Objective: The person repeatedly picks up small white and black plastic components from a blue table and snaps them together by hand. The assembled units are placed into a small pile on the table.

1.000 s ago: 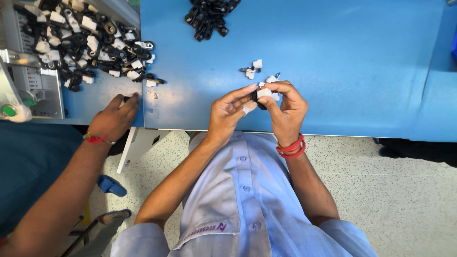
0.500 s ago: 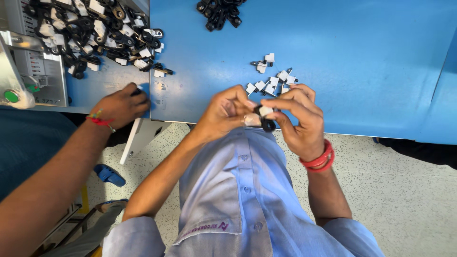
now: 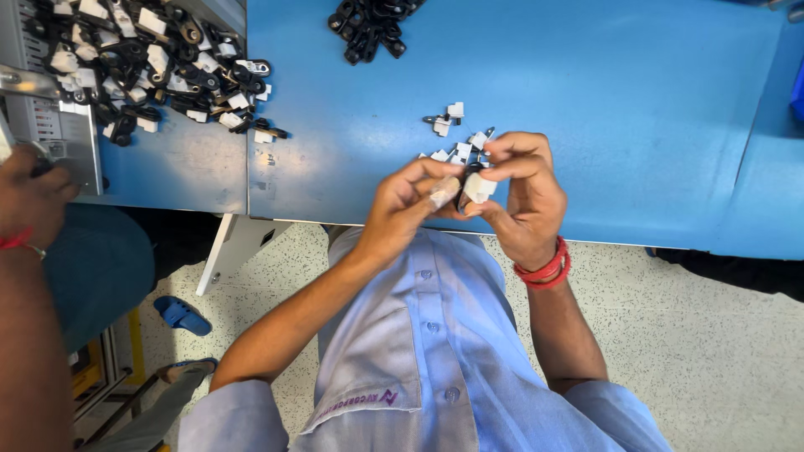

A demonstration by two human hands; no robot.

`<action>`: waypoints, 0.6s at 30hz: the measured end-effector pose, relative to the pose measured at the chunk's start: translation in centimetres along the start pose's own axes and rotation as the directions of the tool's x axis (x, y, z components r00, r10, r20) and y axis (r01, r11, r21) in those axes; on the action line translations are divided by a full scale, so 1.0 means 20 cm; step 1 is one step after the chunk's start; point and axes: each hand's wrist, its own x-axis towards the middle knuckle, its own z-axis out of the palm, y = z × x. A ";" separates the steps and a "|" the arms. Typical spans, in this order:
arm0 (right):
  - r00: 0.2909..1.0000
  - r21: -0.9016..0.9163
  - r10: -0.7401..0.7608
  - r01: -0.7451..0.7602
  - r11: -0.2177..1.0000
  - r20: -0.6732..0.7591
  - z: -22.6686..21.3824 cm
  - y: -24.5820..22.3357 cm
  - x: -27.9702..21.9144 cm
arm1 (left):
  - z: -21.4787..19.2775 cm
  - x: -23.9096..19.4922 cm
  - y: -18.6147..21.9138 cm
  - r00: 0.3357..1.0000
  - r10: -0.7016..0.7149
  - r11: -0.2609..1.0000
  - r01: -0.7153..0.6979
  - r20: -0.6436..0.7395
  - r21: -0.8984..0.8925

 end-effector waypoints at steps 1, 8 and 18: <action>0.999 0.087 0.026 -0.028 0.996 0.027 0.01 0.00 0.00 | 0.00 0.01 0.00 0.998 -0.060 0.997 0.061 0.031 -0.037; 0.998 -0.134 -0.059 0.058 0.989 -0.003 0.09 0.01 -0.03 | -0.06 0.00 0.15 0.833 0.461 0.214 -0.439 0.306 0.873; 0.979 -0.031 -0.025 0.019 0.999 -0.203 0.17 0.02 -0.04 | -0.03 0.00 0.06 0.996 0.062 0.996 -0.058 -0.058 0.064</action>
